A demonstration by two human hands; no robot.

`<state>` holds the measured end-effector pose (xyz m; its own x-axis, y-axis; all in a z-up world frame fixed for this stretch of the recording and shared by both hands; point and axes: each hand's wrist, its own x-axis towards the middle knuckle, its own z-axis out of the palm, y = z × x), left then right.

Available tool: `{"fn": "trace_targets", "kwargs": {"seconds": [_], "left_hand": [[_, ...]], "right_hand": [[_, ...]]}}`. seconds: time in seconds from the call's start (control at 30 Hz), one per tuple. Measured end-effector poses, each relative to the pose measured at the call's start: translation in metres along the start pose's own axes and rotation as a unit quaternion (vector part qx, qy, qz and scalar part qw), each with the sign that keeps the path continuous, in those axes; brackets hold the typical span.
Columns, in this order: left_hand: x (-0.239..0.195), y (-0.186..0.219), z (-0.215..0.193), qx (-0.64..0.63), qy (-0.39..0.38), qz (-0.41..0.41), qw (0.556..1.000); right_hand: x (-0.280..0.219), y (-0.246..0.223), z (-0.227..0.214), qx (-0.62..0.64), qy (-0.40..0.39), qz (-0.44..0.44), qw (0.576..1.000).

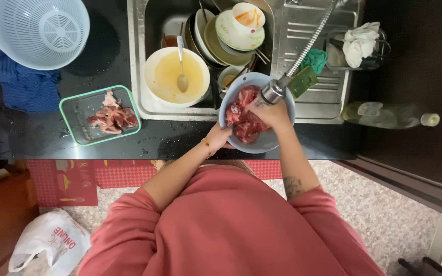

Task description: The person washes raw meat chunks in a bowl under a kitchen faucet by hand, rubbing and rinsing the meat through several changes of water before transferring it to a colander.

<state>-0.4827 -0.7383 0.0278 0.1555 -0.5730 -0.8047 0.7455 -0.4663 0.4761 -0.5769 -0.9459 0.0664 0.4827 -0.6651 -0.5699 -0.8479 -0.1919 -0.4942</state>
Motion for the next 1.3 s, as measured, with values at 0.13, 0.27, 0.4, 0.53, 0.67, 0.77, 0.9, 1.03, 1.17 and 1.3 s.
{"fn": "trace_targets", "kwargs": {"seconds": [0.13, 0.27, 0.4, 0.53, 0.67, 0.77, 0.9, 1.03, 1.17, 1.3], "left_hand": [[-0.014, 0.005, 0.006, 0.023, 0.006, -0.010, 1.000], [-0.031, 0.018, 0.011, 0.011, 0.007, -0.010, 1.000], [-0.036, 0.026, 0.004, 0.019, 0.019, -0.005, 1.000], [-0.036, 0.025, 0.006, 0.028, 0.018, -0.013, 0.999], [-0.034, 0.021, 0.005, 0.017, 0.021, -0.009, 1.000], [-0.033, 0.021, 0.004, 0.021, 0.021, -0.008, 1.000], [-0.023, 0.015, -0.002, 0.031, 0.018, -0.007, 0.999], [-0.018, 0.008, -0.003, 0.034, 0.018, -0.005, 0.999], [-0.020, 0.012, -0.003, 0.036, 0.018, -0.011, 0.999], [-0.020, 0.012, -0.002, 0.041, 0.018, -0.010, 0.999]], "right_hand": [[-0.011, -0.020, -0.011, -0.024, -0.081, 0.000, 0.996], [0.001, -0.005, 0.003, 0.024, -0.118, -0.081, 0.989], [0.036, 0.049, 0.047, 0.145, 0.000, -0.169, 0.975], [0.006, 0.004, 0.045, 0.100, 0.012, -0.203, 0.974], [0.030, 0.021, 0.082, 0.189, 0.084, -0.223, 0.953], [0.000, -0.010, 0.052, 0.325, 0.075, -0.025, 0.943], [-0.003, -0.012, 0.028, 0.485, 0.102, 0.072, 0.866], [0.003, 0.004, 0.038, 0.634, 0.019, 0.065, 0.770], [0.031, 0.047, 0.039, 0.575, -0.058, -0.042, 0.815], [0.008, 0.013, 0.026, -0.013, 0.103, 0.000, 0.995]]}}
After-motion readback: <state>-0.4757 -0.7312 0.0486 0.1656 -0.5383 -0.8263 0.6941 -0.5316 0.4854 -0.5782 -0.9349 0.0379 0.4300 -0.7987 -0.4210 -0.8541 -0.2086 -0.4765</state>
